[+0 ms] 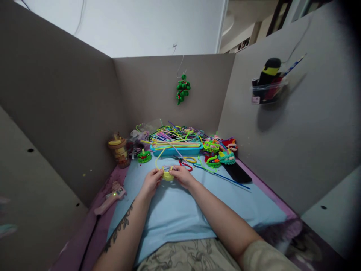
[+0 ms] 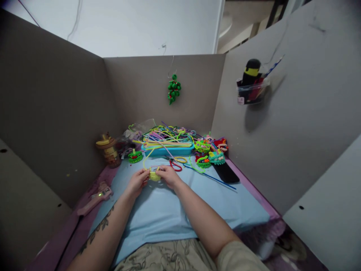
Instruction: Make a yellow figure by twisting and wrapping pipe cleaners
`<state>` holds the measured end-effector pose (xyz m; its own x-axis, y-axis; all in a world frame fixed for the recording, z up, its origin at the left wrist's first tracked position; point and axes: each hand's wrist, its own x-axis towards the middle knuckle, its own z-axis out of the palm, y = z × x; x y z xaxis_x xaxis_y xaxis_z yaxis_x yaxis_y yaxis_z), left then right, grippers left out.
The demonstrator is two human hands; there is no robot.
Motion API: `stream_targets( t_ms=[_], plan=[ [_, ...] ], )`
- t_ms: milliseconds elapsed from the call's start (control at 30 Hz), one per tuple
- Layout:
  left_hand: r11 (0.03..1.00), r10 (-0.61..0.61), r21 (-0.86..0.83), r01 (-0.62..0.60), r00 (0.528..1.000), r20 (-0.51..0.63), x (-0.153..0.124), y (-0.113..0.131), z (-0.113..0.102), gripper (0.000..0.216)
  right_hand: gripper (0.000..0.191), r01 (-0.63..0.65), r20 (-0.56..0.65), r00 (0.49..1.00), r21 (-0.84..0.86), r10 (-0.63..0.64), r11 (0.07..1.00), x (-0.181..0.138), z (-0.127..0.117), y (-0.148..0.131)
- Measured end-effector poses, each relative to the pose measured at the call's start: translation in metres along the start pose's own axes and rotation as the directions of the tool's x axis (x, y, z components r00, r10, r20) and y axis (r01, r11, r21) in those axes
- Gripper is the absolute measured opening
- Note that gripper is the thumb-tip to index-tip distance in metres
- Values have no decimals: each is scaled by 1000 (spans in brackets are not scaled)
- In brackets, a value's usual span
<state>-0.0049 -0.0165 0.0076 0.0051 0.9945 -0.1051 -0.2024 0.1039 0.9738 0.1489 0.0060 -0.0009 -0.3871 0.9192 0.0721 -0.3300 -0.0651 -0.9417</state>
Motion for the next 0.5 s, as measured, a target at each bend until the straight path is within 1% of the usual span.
stream_targets(
  t_ms=[167,300,367,433,500],
  plan=[
    [998,67,23,-66,998,-18,1,-1,0,38,33,-66,30,997,73,64,995,-2,1,-3],
    [996,83,-21,-86,990,-111,4,-1,-3,37,35,-78,-28,996,70,80,995,-1,-2,-4],
    [995,60,-69,-71,987,-152,5,0,-5,36,37,-36,-105,994,41,40,999,0,-4,-3],
    [991,22,-124,-44,985,-172,6,2,-7,35,37,32,-192,981,-10,-33,999,1,-6,-1],
    [984,-19,-178,-13,984,-178,7,3,-8,31,35,86,-234,967,-62,-98,994,3,-7,1]
  ],
)
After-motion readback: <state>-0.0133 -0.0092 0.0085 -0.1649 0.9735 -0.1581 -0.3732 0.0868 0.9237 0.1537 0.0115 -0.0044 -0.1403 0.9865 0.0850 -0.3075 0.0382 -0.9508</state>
